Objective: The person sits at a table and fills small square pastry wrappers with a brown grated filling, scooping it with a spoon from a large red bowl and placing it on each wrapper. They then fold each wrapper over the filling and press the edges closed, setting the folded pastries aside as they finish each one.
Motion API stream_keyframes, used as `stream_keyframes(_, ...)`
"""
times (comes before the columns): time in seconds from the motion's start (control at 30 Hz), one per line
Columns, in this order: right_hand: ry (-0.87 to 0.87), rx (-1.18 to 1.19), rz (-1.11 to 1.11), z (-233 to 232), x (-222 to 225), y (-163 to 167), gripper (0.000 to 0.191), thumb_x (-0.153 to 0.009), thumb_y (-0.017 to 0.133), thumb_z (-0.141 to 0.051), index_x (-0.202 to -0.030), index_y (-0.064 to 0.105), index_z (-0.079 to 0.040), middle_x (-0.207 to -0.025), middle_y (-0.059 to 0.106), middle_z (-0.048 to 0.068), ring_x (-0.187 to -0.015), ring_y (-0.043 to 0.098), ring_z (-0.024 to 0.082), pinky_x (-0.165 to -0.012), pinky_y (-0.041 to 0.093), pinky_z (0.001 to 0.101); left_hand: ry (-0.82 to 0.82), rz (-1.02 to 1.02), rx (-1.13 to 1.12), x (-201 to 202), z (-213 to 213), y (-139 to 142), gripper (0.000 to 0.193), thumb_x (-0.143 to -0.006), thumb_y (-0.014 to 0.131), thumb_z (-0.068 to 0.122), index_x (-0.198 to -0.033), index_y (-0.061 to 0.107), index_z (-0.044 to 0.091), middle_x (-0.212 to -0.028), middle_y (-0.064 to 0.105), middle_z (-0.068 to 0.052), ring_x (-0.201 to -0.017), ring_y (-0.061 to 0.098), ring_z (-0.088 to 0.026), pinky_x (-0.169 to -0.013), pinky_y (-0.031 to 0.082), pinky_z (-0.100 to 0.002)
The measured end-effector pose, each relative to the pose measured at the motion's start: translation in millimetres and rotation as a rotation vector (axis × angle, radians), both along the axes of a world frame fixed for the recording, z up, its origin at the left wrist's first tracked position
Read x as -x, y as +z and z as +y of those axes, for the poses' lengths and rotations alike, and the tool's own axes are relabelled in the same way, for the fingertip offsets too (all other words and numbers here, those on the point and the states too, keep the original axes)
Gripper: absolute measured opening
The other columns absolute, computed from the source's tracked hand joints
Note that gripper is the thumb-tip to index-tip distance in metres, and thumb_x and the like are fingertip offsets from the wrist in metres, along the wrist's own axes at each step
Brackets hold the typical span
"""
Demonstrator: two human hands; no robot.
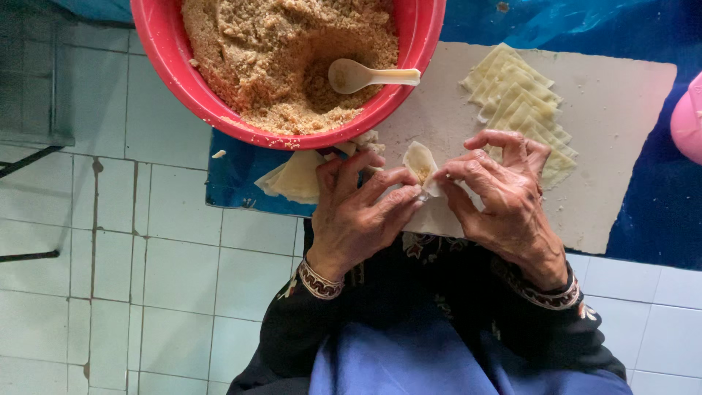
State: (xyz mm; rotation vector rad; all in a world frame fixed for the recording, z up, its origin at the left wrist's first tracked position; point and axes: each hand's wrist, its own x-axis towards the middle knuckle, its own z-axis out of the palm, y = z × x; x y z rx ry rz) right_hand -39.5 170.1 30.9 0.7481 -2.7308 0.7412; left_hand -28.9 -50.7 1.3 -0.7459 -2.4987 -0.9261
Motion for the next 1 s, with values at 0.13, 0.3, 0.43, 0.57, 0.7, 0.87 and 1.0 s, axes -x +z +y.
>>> stream_keyframes(0.13,0.021,-0.023,0.005,0,0,0,0.028,-0.083,0.080,-0.005,-0.105,0.073,-0.021,-0.104,0.070,-0.007,-0.121,0.057,0.026,-0.105,0.030,0.0485,0.004,-0.009,-0.002,0,-1,-2,0.016,-0.091,0.081,0.026,-0.104,0.072,0.024,-0.117,0.066,0.014,-0.121,0.056,-0.019,-0.106,0.033,-0.046)
stream_keyframes(0.3,0.064,-0.085,0.037,-3,-1,8,0.032,-0.078,0.083,-0.013,-0.109,0.075,-0.021,-0.106,0.067,-0.005,-0.120,0.053,0.029,-0.100,0.029,0.0513,0.037,0.001,0.020,1,2,-3,0.017,-0.091,0.081,0.024,-0.106,0.072,0.022,-0.119,0.067,0.013,-0.122,0.056,-0.020,-0.105,0.031,-0.046)
stream_keyframes(0.43,0.053,-0.174,0.122,-6,-2,12,0.026,-0.086,0.085,-0.021,-0.109,0.075,-0.025,-0.112,0.065,-0.005,-0.122,0.048,0.029,-0.100,0.028,0.0525,0.048,-0.031,0.006,2,3,-1,0.018,-0.092,0.082,0.025,-0.105,0.071,0.022,-0.118,0.067,0.013,-0.122,0.055,-0.019,-0.106,0.030,-0.048)
stream_keyframes(0.57,0.106,-0.262,0.196,-6,0,11,0.026,-0.087,0.081,-0.021,-0.112,0.075,-0.018,-0.120,0.067,-0.004,-0.122,0.047,0.029,-0.098,0.028,0.0550,-0.019,-0.104,-0.042,2,0,1,0.033,-0.076,0.083,0.032,-0.104,0.070,0.019,-0.115,0.066,0.007,-0.118,0.054,-0.025,-0.101,0.029,-0.052)
stream_keyframes(0.7,0.107,-0.294,0.188,-7,4,10,0.024,-0.089,0.079,-0.017,-0.112,0.073,-0.016,-0.118,0.067,-0.005,-0.122,0.050,0.026,-0.098,0.029,0.0548,0.051,-0.056,-0.027,3,3,-1,0.024,-0.086,0.082,0.023,-0.108,0.071,0.023,-0.118,0.068,0.010,-0.122,0.056,-0.022,-0.106,0.030,-0.049)
stream_keyframes(0.87,0.125,-0.272,0.162,-10,20,8,0.025,-0.088,0.078,-0.016,-0.112,0.071,-0.016,-0.107,0.066,-0.004,-0.119,0.052,0.026,-0.096,0.028,0.0548,0.133,-0.085,-0.055,1,7,-4,0.028,-0.089,0.082,0.019,-0.114,0.072,0.021,-0.114,0.068,0.010,-0.122,0.057,-0.021,-0.104,0.031,-0.048)
stream_keyframes(1.0,0.131,-0.193,0.146,-11,25,4,0.024,-0.088,0.078,-0.018,-0.111,0.070,-0.018,-0.106,0.065,0.000,-0.118,0.050,0.031,-0.095,0.028,0.0535,0.142,-0.053,-0.081,0,11,-7,0.030,-0.085,0.081,0.010,-0.113,0.072,0.017,-0.113,0.069,0.005,-0.117,0.056,-0.024,-0.100,0.031,-0.048)
